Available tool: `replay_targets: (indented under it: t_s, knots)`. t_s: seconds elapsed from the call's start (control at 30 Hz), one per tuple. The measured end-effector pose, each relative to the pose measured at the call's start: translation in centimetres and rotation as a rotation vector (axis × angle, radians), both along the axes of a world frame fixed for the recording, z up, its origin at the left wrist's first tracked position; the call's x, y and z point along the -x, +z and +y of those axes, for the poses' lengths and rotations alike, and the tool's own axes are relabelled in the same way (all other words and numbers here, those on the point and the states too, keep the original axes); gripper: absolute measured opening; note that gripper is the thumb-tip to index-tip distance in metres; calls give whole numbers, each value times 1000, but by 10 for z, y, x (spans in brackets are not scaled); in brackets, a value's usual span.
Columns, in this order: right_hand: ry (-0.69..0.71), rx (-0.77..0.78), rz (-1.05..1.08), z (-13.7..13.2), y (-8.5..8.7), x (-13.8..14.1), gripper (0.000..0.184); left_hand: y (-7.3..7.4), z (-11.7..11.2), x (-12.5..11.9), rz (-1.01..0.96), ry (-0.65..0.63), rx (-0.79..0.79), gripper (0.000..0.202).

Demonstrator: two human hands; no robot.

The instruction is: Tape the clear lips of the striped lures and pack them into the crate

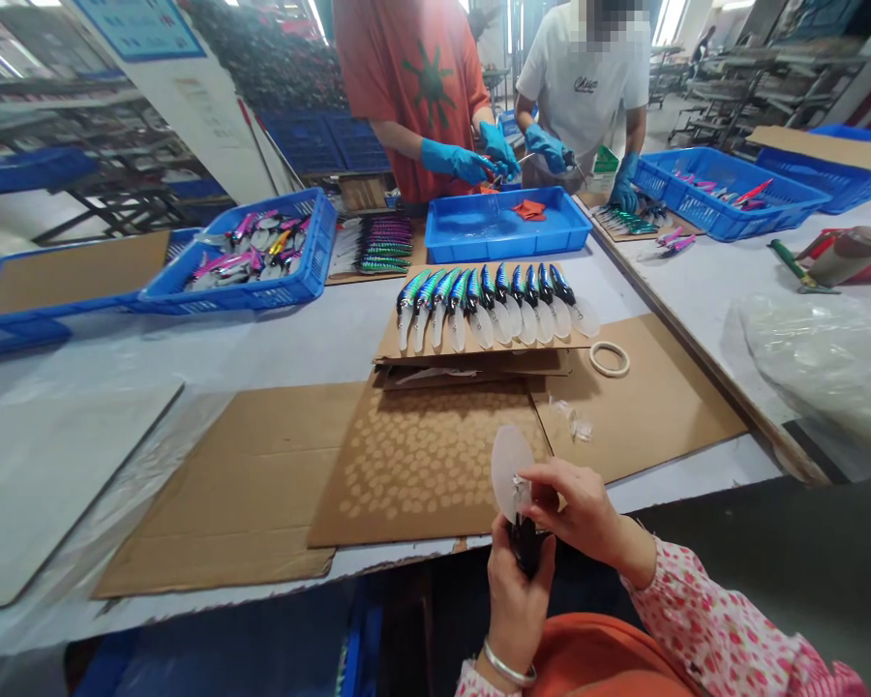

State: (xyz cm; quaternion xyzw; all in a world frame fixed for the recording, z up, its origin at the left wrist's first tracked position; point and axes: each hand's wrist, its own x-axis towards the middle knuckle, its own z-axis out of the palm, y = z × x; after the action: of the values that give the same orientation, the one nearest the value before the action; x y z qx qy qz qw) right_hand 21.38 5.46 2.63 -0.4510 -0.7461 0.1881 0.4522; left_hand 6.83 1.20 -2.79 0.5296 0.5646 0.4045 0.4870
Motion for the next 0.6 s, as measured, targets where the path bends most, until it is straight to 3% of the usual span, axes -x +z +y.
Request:
replay_targets:
  t_s: [0.1,0.17,0.3,0.43,0.53,0.6]
  knots:
    - [13,33,11,-1,-1,-3,38,0,-1,3,-40,-54,25,45]
    - [-22,114,151,1,-1,-8,51,0,-2,7,-47,-71,52,46]
    - [-221,347,469,11,-2,-15,38,-1,-5,14,-52,-108,110,46]
    - [-196,539,580,23,-6,-12,40,-5,-9,17,-28,-176,99,46]
    - [-209,571,668,35,-11,-10,43,-6,-10,18,12,-212,71,49]
    - [-299,518,717,45,-14,-13,42,-5,-11,19,43,-233,67,49]
